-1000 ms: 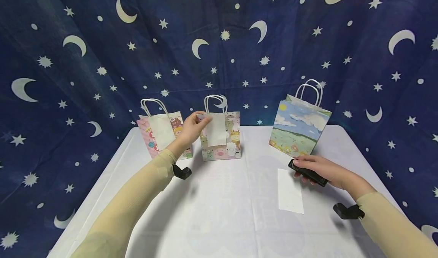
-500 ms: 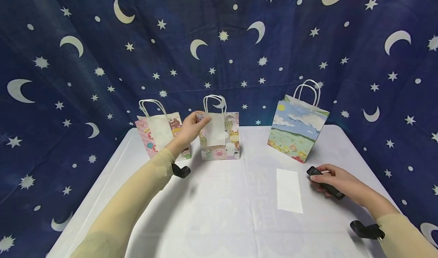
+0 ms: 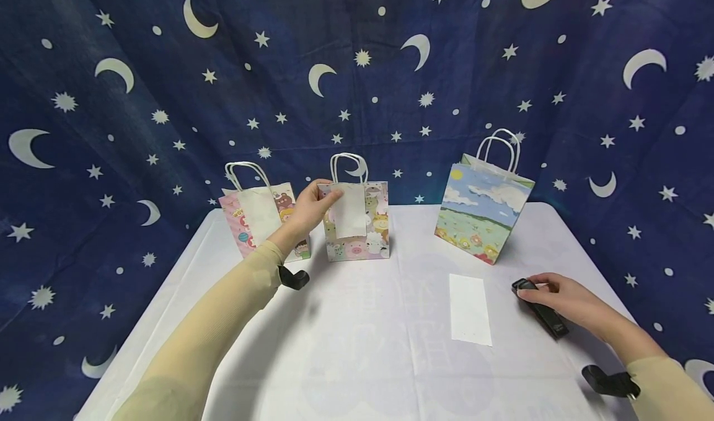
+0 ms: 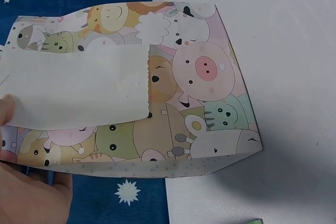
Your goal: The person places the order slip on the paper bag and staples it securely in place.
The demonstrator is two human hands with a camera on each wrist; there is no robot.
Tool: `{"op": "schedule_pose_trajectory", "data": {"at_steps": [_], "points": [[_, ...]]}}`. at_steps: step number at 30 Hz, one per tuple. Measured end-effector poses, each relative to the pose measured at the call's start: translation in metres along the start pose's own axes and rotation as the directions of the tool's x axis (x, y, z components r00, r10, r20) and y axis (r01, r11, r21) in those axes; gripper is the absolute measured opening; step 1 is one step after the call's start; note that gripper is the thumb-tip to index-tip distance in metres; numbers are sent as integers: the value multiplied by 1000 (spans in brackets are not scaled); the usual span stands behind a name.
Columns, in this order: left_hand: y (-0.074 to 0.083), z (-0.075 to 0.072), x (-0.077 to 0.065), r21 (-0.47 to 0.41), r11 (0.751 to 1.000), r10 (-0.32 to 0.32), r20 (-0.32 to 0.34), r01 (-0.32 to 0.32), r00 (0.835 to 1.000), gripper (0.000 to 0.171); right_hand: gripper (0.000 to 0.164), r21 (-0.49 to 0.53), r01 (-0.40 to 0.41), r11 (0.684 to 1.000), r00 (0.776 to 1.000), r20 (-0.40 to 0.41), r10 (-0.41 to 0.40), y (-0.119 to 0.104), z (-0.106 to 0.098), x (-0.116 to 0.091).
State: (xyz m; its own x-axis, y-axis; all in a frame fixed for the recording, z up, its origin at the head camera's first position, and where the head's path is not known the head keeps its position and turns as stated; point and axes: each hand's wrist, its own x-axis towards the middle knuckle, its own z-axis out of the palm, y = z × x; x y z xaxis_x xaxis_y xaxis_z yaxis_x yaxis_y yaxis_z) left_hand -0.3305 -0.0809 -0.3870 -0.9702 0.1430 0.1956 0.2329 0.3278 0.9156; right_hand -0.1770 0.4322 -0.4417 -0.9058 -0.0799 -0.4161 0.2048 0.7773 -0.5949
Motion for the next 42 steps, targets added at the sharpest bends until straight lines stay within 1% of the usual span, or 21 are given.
{"op": "schedule_pose_trajectory", "data": {"at_steps": [7,13,22,26,36,42], "points": [[1,0,0,-19,1000,-7,16,7,1000,35,88,-37,-20,999,999,-43,18,-1,2,0],[3,0,0,-24,1000,-16,17,17,1000,33,83,-65,9,998,998,-69,-14,-2,2,-2],[3,0,1,-2,1000,-13,-8,13,1000,34,80,-105,43,994,996,-68,-50,-1,2,-2],[4,-1,1,-2,1000,-14,-21,14,1000,36,82,-110,41,993,998,-53,-47,-2,1,-2],[4,-3,0,-36,999,-28,-4,28,1000,36,91,-99,-5,995,1000,-8,4,0,-1,-1],[4,-2,-1,-50,998,-34,2,34,999,38,97,-110,-29,994,999,18,31,2,-4,-1]]}}
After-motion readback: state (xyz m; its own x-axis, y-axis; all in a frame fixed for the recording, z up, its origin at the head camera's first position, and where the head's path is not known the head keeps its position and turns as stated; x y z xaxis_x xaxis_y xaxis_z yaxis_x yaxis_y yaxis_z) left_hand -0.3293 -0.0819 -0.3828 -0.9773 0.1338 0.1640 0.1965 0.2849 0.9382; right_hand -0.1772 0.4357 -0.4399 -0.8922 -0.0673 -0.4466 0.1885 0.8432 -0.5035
